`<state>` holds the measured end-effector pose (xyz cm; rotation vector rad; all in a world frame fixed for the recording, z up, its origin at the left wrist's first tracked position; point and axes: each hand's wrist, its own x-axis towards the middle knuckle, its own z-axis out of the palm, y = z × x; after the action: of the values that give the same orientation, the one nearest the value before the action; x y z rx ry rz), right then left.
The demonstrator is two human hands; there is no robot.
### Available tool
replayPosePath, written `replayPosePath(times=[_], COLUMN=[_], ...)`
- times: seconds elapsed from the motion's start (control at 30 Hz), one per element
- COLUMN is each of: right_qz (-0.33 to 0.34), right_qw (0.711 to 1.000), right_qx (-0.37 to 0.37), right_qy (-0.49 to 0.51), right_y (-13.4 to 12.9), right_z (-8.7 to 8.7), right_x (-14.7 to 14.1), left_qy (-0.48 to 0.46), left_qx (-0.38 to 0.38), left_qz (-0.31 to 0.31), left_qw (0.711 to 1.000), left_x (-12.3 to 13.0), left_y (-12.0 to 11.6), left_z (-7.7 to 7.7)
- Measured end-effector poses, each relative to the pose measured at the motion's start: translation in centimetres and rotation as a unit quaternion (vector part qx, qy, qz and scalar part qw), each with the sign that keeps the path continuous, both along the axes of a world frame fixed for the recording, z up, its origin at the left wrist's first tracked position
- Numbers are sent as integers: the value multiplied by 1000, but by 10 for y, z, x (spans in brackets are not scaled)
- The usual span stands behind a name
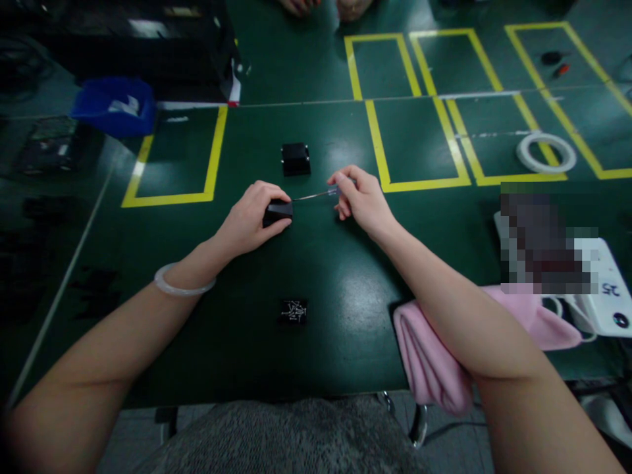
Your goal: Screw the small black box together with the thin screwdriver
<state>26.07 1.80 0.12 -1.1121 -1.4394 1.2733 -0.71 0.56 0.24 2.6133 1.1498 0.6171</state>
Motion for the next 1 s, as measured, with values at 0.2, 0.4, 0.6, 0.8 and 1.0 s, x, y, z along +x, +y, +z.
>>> replayPosePath(times=[0.2, 0.4, 0.6, 0.8, 1.0], right_qz=[-10, -6, -5, -11, -4], right_qw=[1000, 1000, 1000, 1000, 1000], right_qx=[25, -1, 6, 3, -4], right_qy=[8, 15, -13, -3, -10], right_y=[0, 0, -1, -2, -2], right_z=[0, 1, 3, 5, 5], right_x=[-2, -2, -1, -2, -2], left_qy=[-2, -3, -3, 0, -3], left_qx=[1, 8, 6, -3, 4], left_qz=[0, -4, -4, 2, 1], left_qw=[1000, 1000, 1000, 1000, 1000], left_x=[-1, -2, -1, -1, -1], left_y=[1, 1, 0, 0, 1], left_z=[-1, -1, 0, 0, -1])
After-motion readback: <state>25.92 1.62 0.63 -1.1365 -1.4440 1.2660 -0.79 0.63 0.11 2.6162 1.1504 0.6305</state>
